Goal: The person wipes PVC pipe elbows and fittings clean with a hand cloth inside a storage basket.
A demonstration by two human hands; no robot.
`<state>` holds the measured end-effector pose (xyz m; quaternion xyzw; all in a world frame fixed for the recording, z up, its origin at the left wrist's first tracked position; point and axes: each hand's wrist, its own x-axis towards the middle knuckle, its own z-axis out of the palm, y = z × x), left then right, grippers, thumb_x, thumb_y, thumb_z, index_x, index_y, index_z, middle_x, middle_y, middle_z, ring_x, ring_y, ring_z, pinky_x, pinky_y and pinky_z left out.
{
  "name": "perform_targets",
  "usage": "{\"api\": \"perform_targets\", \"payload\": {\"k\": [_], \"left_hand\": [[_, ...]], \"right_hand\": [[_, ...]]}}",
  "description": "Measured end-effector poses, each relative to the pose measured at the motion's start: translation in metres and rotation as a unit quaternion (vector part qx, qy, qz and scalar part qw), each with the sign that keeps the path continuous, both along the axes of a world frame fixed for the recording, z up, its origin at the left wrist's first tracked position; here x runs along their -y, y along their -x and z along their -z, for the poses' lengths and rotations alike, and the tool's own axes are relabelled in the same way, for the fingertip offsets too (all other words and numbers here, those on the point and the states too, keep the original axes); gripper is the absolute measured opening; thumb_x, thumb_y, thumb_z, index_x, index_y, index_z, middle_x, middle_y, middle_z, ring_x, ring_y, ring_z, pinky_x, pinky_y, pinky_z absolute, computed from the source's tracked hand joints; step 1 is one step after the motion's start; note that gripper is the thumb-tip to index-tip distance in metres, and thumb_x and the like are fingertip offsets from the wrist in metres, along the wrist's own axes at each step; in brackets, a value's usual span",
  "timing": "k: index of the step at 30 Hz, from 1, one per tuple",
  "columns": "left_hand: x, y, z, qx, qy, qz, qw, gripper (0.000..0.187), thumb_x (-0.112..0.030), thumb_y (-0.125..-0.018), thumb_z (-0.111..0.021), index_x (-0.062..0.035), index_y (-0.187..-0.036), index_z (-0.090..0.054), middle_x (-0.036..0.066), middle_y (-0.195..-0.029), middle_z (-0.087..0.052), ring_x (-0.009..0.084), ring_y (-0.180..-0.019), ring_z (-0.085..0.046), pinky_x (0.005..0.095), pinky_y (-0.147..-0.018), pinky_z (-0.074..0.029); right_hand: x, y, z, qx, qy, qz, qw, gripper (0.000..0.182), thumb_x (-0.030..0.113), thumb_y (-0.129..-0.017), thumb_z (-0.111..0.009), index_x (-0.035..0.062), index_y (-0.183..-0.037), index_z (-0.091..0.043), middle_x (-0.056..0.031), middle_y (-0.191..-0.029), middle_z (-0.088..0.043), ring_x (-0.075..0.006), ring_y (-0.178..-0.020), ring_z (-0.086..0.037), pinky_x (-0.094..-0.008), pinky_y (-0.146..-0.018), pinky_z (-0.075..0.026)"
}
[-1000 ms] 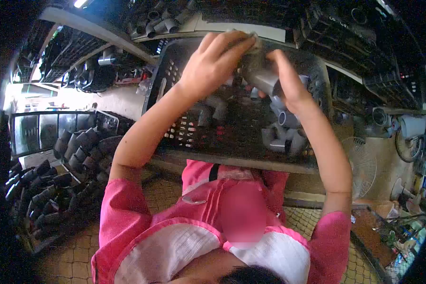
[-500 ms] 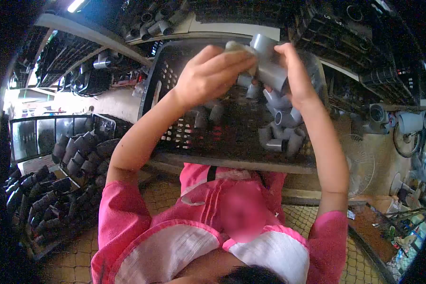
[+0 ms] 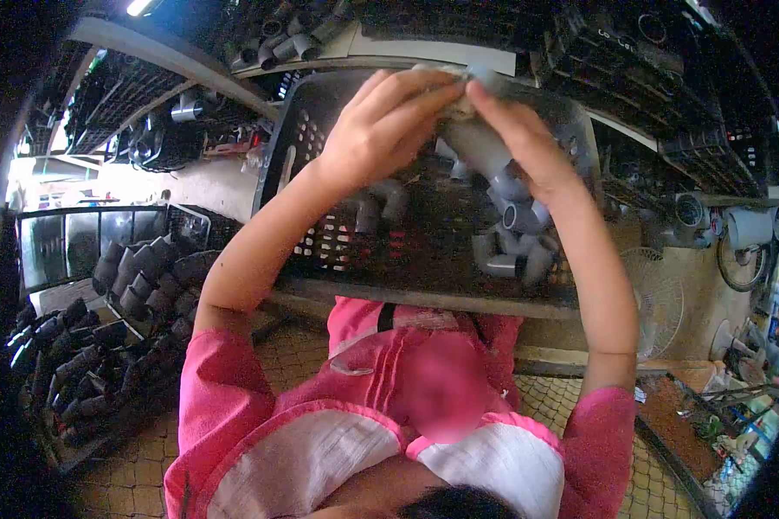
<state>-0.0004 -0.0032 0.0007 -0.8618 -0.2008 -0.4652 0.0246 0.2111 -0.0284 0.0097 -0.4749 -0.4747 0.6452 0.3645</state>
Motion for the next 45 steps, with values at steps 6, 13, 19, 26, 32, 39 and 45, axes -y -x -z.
{"api": "perform_targets", "payload": {"k": [6,13,19,26,32,39,45], "left_hand": [[-0.003,0.001,0.004,0.024,0.019,0.007,1.0,0.044,0.003,-0.072,-0.066,-0.0034,-0.115,-0.065,0.012,-0.11,-0.063,0.0292,-0.092,-0.063,0.0372,-0.08,-0.053],[-0.003,-0.001,0.0,0.024,0.042,0.01,0.999,0.038,0.003,-0.076,-0.063,-0.0033,-0.114,-0.065,0.013,-0.106,-0.063,0.0305,-0.092,-0.063,0.0371,-0.079,-0.053],[0.0,0.003,0.003,0.089,0.188,0.06,0.976,0.031,0.003,-0.081,-0.061,-0.0025,-0.111,-0.067,0.016,-0.103,-0.063,0.032,-0.091,-0.064,0.0381,-0.08,-0.053],[-0.002,-0.007,0.011,0.078,0.151,0.0,0.985,0.029,0.001,-0.083,-0.063,-0.0013,-0.113,-0.066,0.017,-0.105,-0.064,0.0329,-0.095,-0.065,0.0364,-0.083,-0.052],[0.009,-0.012,0.013,0.089,0.156,0.001,0.984,0.03,0.0,-0.083,-0.065,-0.0016,-0.113,-0.066,0.017,-0.108,-0.063,0.0333,-0.096,-0.064,0.0379,-0.083,-0.052],[0.022,-0.02,0.01,0.009,0.104,0.017,0.994,0.041,0.001,-0.077,-0.066,-0.0028,-0.118,-0.064,0.014,-0.112,-0.06,0.031,-0.096,-0.06,0.0379,-0.083,-0.051],[0.018,-0.013,0.013,0.003,0.077,-0.012,0.997,0.045,0.0,-0.074,-0.067,-0.0022,-0.119,-0.064,0.015,-0.116,-0.06,0.0305,-0.094,-0.061,0.0374,-0.082,-0.051]], "right_hand": [[-0.001,-0.001,0.003,0.009,-0.033,0.015,0.999,0.056,0.053,-0.091,-0.061,0.0034,-0.117,-0.063,-0.0042,-0.11,-0.065,-0.0102,-0.099,-0.058,-0.0248,-0.086,-0.045],[-0.004,-0.004,0.015,0.062,0.0,-0.054,0.997,0.059,0.057,-0.092,-0.056,0.0031,-0.114,-0.065,-0.0038,-0.108,-0.066,-0.0095,-0.094,-0.06,-0.0242,-0.083,-0.047],[-0.002,0.006,0.008,-0.002,0.029,0.012,0.999,0.058,0.059,-0.093,-0.053,0.0065,-0.115,-0.065,-0.004,-0.108,-0.066,-0.0088,-0.095,-0.062,-0.0243,-0.083,-0.048],[-0.002,0.012,0.004,-0.038,0.06,0.044,0.996,0.051,0.051,-0.098,-0.048,0.0069,-0.121,-0.059,-0.0044,-0.103,-0.067,-0.0115,-0.096,-0.065,-0.026,-0.08,-0.053],[0.001,0.012,0.002,-0.06,0.047,0.087,0.993,0.052,0.054,-0.096,-0.05,0.0084,-0.119,-0.06,-0.0023,-0.106,-0.066,-0.0116,-0.096,-0.063,-0.0268,-0.084,-0.049],[0.005,0.017,0.004,-0.078,0.047,0.149,0.985,0.052,0.057,-0.093,-0.053,0.0102,-0.115,-0.061,-0.0011,-0.104,-0.064,-0.0114,-0.095,-0.06,-0.0281,-0.084,-0.047],[0.007,0.015,-0.014,-0.12,0.039,0.17,0.977,0.052,0.056,-0.095,-0.051,0.0091,-0.115,-0.06,-0.0029,-0.106,-0.064,-0.0119,-0.096,-0.061,-0.03,-0.084,-0.049]]}}
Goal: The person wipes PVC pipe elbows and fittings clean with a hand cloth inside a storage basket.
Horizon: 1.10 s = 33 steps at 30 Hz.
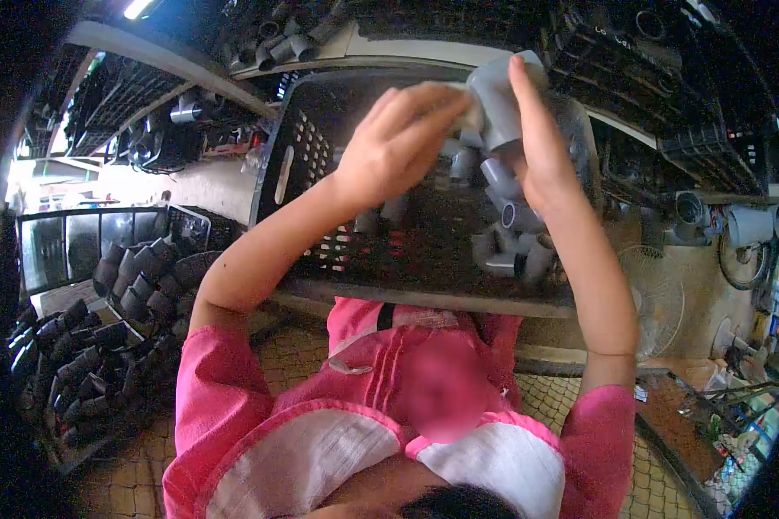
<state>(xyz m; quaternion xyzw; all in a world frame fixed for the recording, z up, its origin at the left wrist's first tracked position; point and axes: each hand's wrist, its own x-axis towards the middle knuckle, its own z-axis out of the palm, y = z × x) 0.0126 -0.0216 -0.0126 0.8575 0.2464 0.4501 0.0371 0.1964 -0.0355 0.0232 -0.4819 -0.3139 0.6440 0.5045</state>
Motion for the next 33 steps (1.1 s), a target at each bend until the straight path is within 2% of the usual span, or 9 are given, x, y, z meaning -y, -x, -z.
{"api": "perform_targets", "payload": {"k": [1,4,8,16,22,26,29,31,33], "left_hand": [[0.004,0.0,-0.003,-0.017,-0.02,0.034,0.999,0.048,0.0,-0.071,-0.069,-0.0018,-0.119,-0.064,0.014,-0.118,-0.06,0.0281,-0.093,-0.061,0.0349,-0.08,-0.051],[0.009,-0.005,-0.005,-0.064,-0.043,0.057,0.995,0.05,-0.002,-0.072,-0.067,-0.0019,-0.122,-0.062,0.012,-0.12,-0.06,0.0248,-0.095,-0.061,0.0349,-0.08,-0.05],[-0.009,-0.001,-0.007,-0.041,-0.034,-0.026,0.998,0.046,-0.001,-0.076,-0.065,-0.002,-0.122,-0.061,0.011,-0.118,-0.06,0.0273,-0.094,-0.059,0.0342,-0.08,-0.049],[0.007,-0.008,-0.012,-0.072,-0.083,0.065,0.992,0.054,-0.006,-0.071,-0.066,-0.0025,-0.124,-0.061,0.011,-0.119,-0.059,0.024,-0.09,-0.059,0.0326,-0.076,-0.05],[-0.006,0.003,-0.011,-0.033,-0.084,-0.008,0.996,0.052,-0.002,-0.07,-0.064,-0.0014,-0.122,-0.063,0.012,-0.121,-0.06,0.0247,-0.096,-0.061,0.0326,-0.075,-0.049],[0.008,-0.009,-0.015,-0.07,-0.14,0.079,0.985,0.055,-0.006,-0.067,-0.065,-0.0036,-0.122,-0.064,0.01,-0.121,-0.06,0.0221,-0.086,-0.06,0.0334,-0.074,-0.051],[-0.001,-0.007,-0.016,-0.046,-0.122,0.043,0.991,0.056,-0.006,-0.067,-0.068,-0.0039,-0.122,-0.063,0.01,-0.119,-0.06,0.0234,-0.088,-0.06,0.035,-0.076,-0.051],[-0.009,-0.007,-0.016,0.021,-0.081,0.008,0.996,0.053,-0.003,-0.07,-0.07,-0.0058,-0.122,-0.064,0.011,-0.117,-0.06,0.0257,-0.089,-0.06,0.0362,-0.076,-0.051],[-0.005,-0.001,-0.016,0.021,-0.074,0.006,0.997,0.049,-0.004,-0.071,-0.071,-0.0064,-0.12,-0.065,0.01,-0.114,-0.061,0.0264,-0.087,-0.061,0.036,-0.076,-0.052]], "right_hand": [[-0.002,0.0,0.002,0.032,0.001,0.008,0.999,0.056,0.064,-0.093,-0.045,0.0141,-0.115,-0.061,-0.0016,-0.103,-0.065,-0.0106,-0.093,-0.062,-0.0287,-0.077,-0.049],[-0.004,-0.003,0.014,0.027,-0.017,-0.038,0.999,0.057,0.061,-0.095,-0.044,0.0118,-0.118,-0.06,-0.0036,-0.108,-0.064,-0.0127,-0.097,-0.062,-0.0306,-0.085,-0.049],[-0.001,0.004,0.016,0.047,-0.032,-0.038,0.998,0.054,0.058,-0.098,-0.041,0.0114,-0.12,-0.059,-0.0031,-0.111,-0.063,-0.0124,-0.101,-0.061,-0.0297,-0.088,-0.048],[0.0,-0.003,0.005,0.002,-0.01,-0.037,0.999,0.054,0.056,-0.095,-0.049,0.0081,-0.119,-0.059,-0.005,-0.11,-0.064,-0.0142,-0.1,-0.061,-0.0308,-0.09,-0.047],[-0.002,-0.004,0.003,-0.05,-0.011,-0.027,0.998,0.05,0.055,-0.094,-0.052,0.0095,-0.114,-0.062,-0.0046,-0.105,-0.066,-0.0155,-0.096,-0.064,-0.0325,-0.088,-0.049],[-0.005,-0.012,0.008,-0.073,-0.005,-0.064,0.995,0.046,0.052,-0.094,-0.051,0.0095,-0.108,-0.063,-0.0051,-0.101,-0.067,-0.0167,-0.093,-0.065,-0.0317,-0.085,-0.05],[-0.005,-0.012,0.006,-0.15,0.039,-0.081,0.985,0.04,0.046,-0.093,-0.053,0.0095,-0.107,-0.064,-0.0067,-0.099,-0.068,-0.0187,-0.092,-0.065,-0.0326,-0.084,-0.05],[-0.003,-0.008,0.02,-0.066,-0.053,0.009,0.996,0.039,0.044,-0.093,-0.054,0.0107,-0.11,-0.063,-0.0077,-0.102,-0.067,-0.0203,-0.092,-0.065,-0.0338,-0.085,-0.051],[-0.009,-0.018,0.014,-0.203,0.047,0.005,0.978,0.038,0.041,-0.093,-0.055,0.0138,-0.118,-0.06,-0.0095,-0.109,-0.065,-0.0214,-0.1,-0.063,-0.0363,-0.088,-0.051]]}}
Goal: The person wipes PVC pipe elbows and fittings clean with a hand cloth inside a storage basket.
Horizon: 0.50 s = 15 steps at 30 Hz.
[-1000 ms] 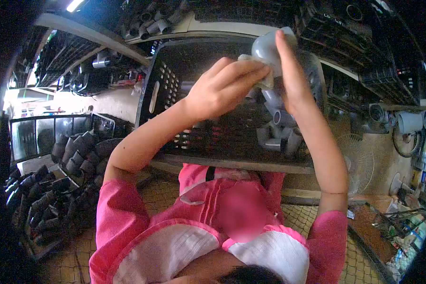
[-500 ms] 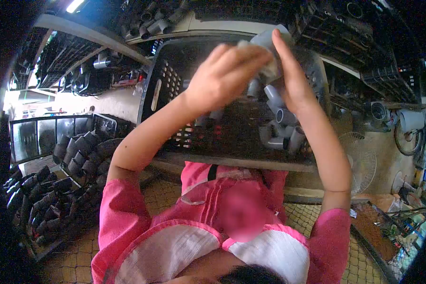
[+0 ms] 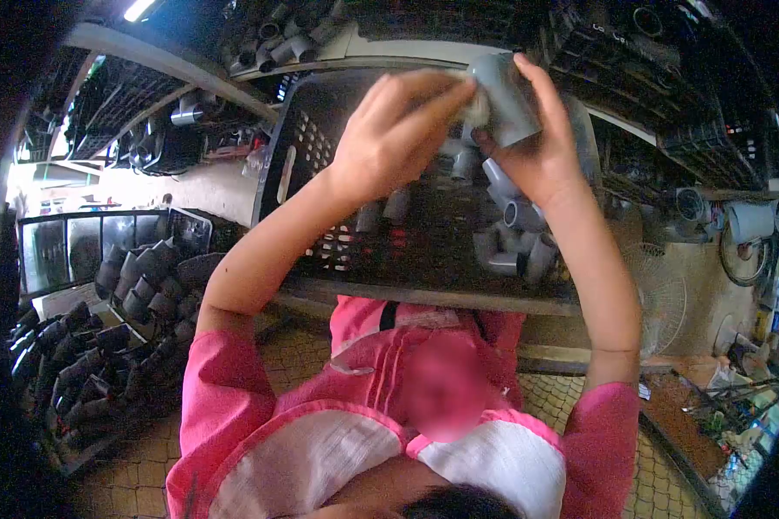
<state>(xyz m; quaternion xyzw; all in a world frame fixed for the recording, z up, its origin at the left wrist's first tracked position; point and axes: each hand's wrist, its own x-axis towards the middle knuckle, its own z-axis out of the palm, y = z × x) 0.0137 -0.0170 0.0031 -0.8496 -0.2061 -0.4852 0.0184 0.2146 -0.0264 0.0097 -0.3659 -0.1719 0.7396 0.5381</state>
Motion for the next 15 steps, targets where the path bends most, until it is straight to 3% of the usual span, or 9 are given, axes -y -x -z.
{"api": "perform_targets", "payload": {"k": [3,4,6,8,12,15], "left_hand": [[0.012,0.0,0.001,-0.067,-0.034,0.049,0.996,0.049,-0.006,-0.069,-0.071,-0.0052,-0.118,-0.067,0.009,-0.111,-0.062,0.0216,-0.085,-0.061,0.033,-0.074,-0.052],[0.012,-0.001,-0.003,-0.089,-0.064,0.05,0.993,0.05,-0.008,-0.068,-0.07,-0.0045,-0.118,-0.066,0.008,-0.109,-0.063,0.0187,-0.084,-0.061,0.0314,-0.072,-0.051],[0.005,0.001,-0.007,-0.074,-0.071,0.035,0.994,0.05,-0.007,-0.069,-0.07,-0.0048,-0.118,-0.067,0.008,-0.11,-0.063,0.0188,-0.083,-0.061,0.0311,-0.07,-0.051],[0.002,0.001,-0.008,-0.027,-0.046,0.003,0.999,0.046,-0.006,-0.07,-0.07,-0.0059,-0.116,-0.068,0.008,-0.113,-0.064,0.0184,-0.082,-0.061,0.0299,-0.068,-0.05],[0.004,0.009,-0.003,-0.115,-0.082,-0.015,0.99,0.04,-0.008,-0.068,-0.07,-0.0081,-0.108,-0.069,0.004,-0.114,-0.064,0.0138,-0.079,-0.06,0.0275,-0.064,-0.049],[0.014,0.0,-0.007,-0.155,-0.086,0.045,0.983,0.042,-0.01,-0.065,-0.07,-0.0089,-0.107,-0.069,0.004,-0.113,-0.064,0.0126,-0.078,-0.059,0.0271,-0.063,-0.05]], "right_hand": [[-0.002,-0.006,0.002,0.01,-0.079,-0.079,0.994,0.038,0.039,-0.094,-0.053,0.0132,-0.121,-0.058,-0.0094,-0.111,-0.064,-0.0205,-0.101,-0.063,-0.0358,-0.087,-0.051],[0.006,0.004,-0.005,0.088,-0.121,-0.014,0.989,0.039,0.04,-0.095,-0.05,0.0103,-0.118,-0.059,-0.0086,-0.107,-0.065,-0.0196,-0.097,-0.063,-0.0358,-0.085,-0.051],[0.008,0.005,0.0,0.132,-0.162,-0.008,0.978,0.04,0.039,-0.096,-0.048,0.0085,-0.118,-0.059,-0.0082,-0.106,-0.065,-0.0199,-0.094,-0.064,-0.0358,-0.085,-0.051],[0.005,0.004,0.001,0.155,-0.155,-0.037,0.975,0.04,0.036,-0.095,-0.045,0.0063,-0.118,-0.059,-0.0073,-0.104,-0.066,-0.0194,-0.097,-0.063,-0.0361,-0.089,-0.049],[-0.006,0.006,0.004,0.102,-0.063,-0.094,0.988,0.04,0.033,-0.094,-0.041,0.0049,-0.117,-0.06,-0.006,-0.101,-0.066,-0.0191,-0.098,-0.062,-0.0359,-0.091,-0.046],[-0.008,-0.001,0.008,0.117,-0.043,-0.141,0.982,0.049,0.033,-0.097,-0.04,-0.0021,-0.128,-0.053,-0.0109,-0.116,-0.062,-0.0198,-0.106,-0.06,-0.0312,-0.097,-0.045]]}}
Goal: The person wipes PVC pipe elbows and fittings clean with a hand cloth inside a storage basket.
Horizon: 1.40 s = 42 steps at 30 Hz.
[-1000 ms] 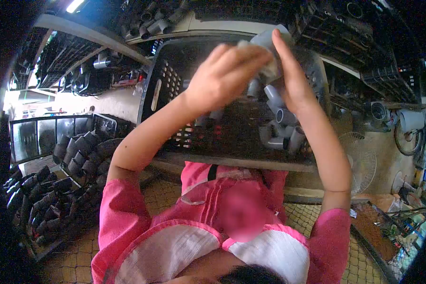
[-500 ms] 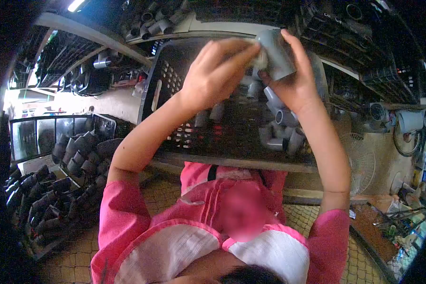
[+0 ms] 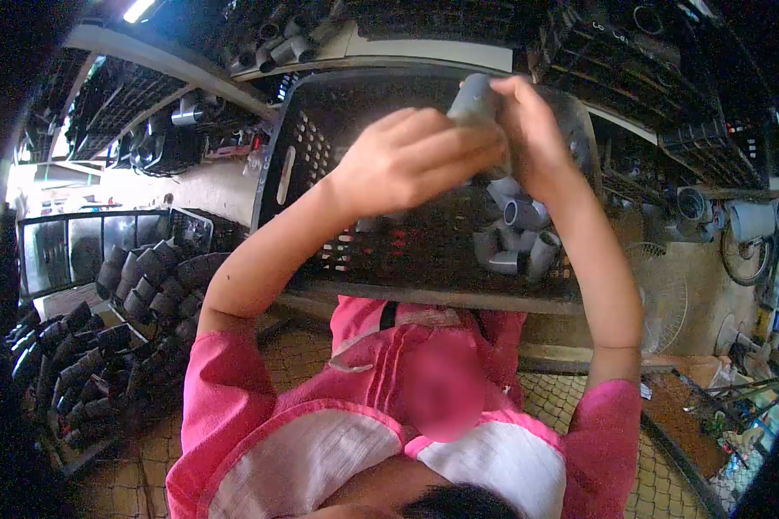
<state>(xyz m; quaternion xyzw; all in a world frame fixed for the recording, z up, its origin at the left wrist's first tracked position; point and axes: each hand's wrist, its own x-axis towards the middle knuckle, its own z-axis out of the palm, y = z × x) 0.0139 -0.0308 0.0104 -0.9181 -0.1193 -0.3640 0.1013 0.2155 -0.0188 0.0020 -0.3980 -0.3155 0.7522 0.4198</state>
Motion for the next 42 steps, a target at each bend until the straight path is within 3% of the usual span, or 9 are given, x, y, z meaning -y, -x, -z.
{"api": "perform_targets", "payload": {"k": [4,5,8,16,20,25,29,36,42], "left_hand": [[-0.011,-0.001,0.002,0.078,0.03,0.026,0.996,0.042,-0.011,-0.065,-0.071,-0.0093,-0.107,-0.069,0.006,-0.112,-0.064,0.0171,-0.08,-0.06,0.0295,-0.067,-0.052],[-0.012,0.001,0.002,0.088,0.082,-0.012,0.993,0.045,-0.009,-0.067,-0.071,-0.0086,-0.112,-0.067,0.008,-0.112,-0.063,0.021,-0.083,-0.062,0.032,-0.07,-0.053],[-0.015,0.001,0.005,0.104,0.093,-0.023,0.99,0.053,-0.008,-0.068,-0.072,-0.0084,-0.12,-0.063,0.009,-0.112,-0.062,0.0249,-0.088,-0.064,0.0345,-0.074,-0.055],[-0.005,-0.003,-0.004,0.119,0.107,0.036,0.986,0.049,-0.007,-0.07,-0.071,-0.0081,-0.119,-0.065,0.01,-0.111,-0.061,0.0265,-0.083,-0.063,0.034,-0.072,-0.054],[-0.01,-0.001,0.001,0.192,0.158,-0.051,0.967,0.046,0.003,-0.073,-0.069,-0.0065,-0.119,-0.065,0.013,-0.104,-0.062,0.0289,-0.089,-0.066,0.038,-0.073,-0.056],[0.004,-0.002,-0.007,0.129,0.124,0.003,0.984,0.047,-0.006,-0.072,-0.07,-0.009,-0.119,-0.065,0.012,-0.106,-0.06,0.0269,-0.086,-0.064,0.0359,-0.071,-0.056],[-0.014,0.0,0.0,0.122,0.094,-0.121,0.981,0.039,-0.005,-0.074,-0.065,-0.0079,-0.113,-0.064,0.01,-0.102,-0.06,0.0244,-0.085,-0.064,0.0359,-0.071,-0.055],[0.005,-0.007,-0.005,0.112,0.108,-0.08,0.985,0.039,-0.004,-0.075,-0.065,-0.0086,-0.113,-0.065,0.008,-0.103,-0.06,0.0244,-0.083,-0.065,0.0335,-0.07,-0.057],[-0.015,0.004,0.012,0.119,0.113,-0.149,0.975,0.038,-0.006,-0.08,-0.066,-0.0082,-0.118,-0.063,0.008,-0.103,-0.061,0.0255,-0.08,-0.067,0.0347,-0.062,-0.057]], "right_hand": [[0.026,0.029,-0.02,0.127,-0.083,0.107,0.983,0.052,0.047,-0.096,-0.048,0.0051,-0.127,-0.055,-0.0086,-0.11,-0.063,-0.0161,-0.096,-0.063,-0.0298,-0.085,-0.051],[0.018,0.023,-0.019,0.066,-0.007,0.064,0.996,0.045,0.054,-0.093,-0.05,0.0144,-0.109,-0.064,-0.0017,-0.092,-0.065,-0.0129,-0.083,-0.063,-0.0295,-0.073,-0.052],[0.003,-0.01,0.006,-0.072,-0.018,-0.088,0.993,0.054,0.049,-0.099,-0.04,0.0059,-0.126,-0.056,-0.0094,-0.096,-0.066,-0.0158,-0.086,-0.066,-0.0312,-0.065,-0.057],[0.013,0.013,-0.013,-0.079,0.038,0.044,0.995,0.058,0.057,-0.095,-0.042,0.0064,-0.115,-0.063,-0.0088,-0.099,-0.069,-0.0183,-0.086,-0.067,-0.033,-0.077,-0.055],[0.015,0.016,-0.021,0.072,0.011,0.086,0.994,0.064,0.057,-0.098,-0.028,0.0048,-0.118,-0.06,-0.0085,-0.084,-0.067,-0.0179,-0.053,-0.062,-0.028,-0.041,-0.048],[0.008,0.011,-0.008,0.189,-0.191,0.04,0.962,0.061,0.051,-0.102,-0.023,0.0037,-0.114,-0.06,-0.0046,-0.098,-0.065,-0.0115,-0.092,-0.06,-0.0265,-0.086,-0.046],[0.009,0.012,-0.007,0.24,-0.23,0.079,0.94,0.057,0.048,-0.102,-0.028,0.0025,-0.113,-0.061,-0.0066,-0.101,-0.066,-0.0134,-0.093,-0.06,-0.0267,-0.086,-0.045],[0.01,0.011,-0.009,0.342,-0.328,0.087,0.876,0.052,0.042,-0.101,-0.033,0.0011,-0.108,-0.065,-0.0118,-0.106,-0.064,-0.019,-0.103,-0.056,-0.029,-0.095,-0.037],[0.007,0.008,-0.002,0.304,-0.246,0.124,0.912,0.052,0.049,-0.097,-0.05,0.001,-0.106,-0.066,-0.0043,-0.09,-0.066,-0.0142,-0.086,-0.063,-0.0268,-0.075,-0.048]]}}
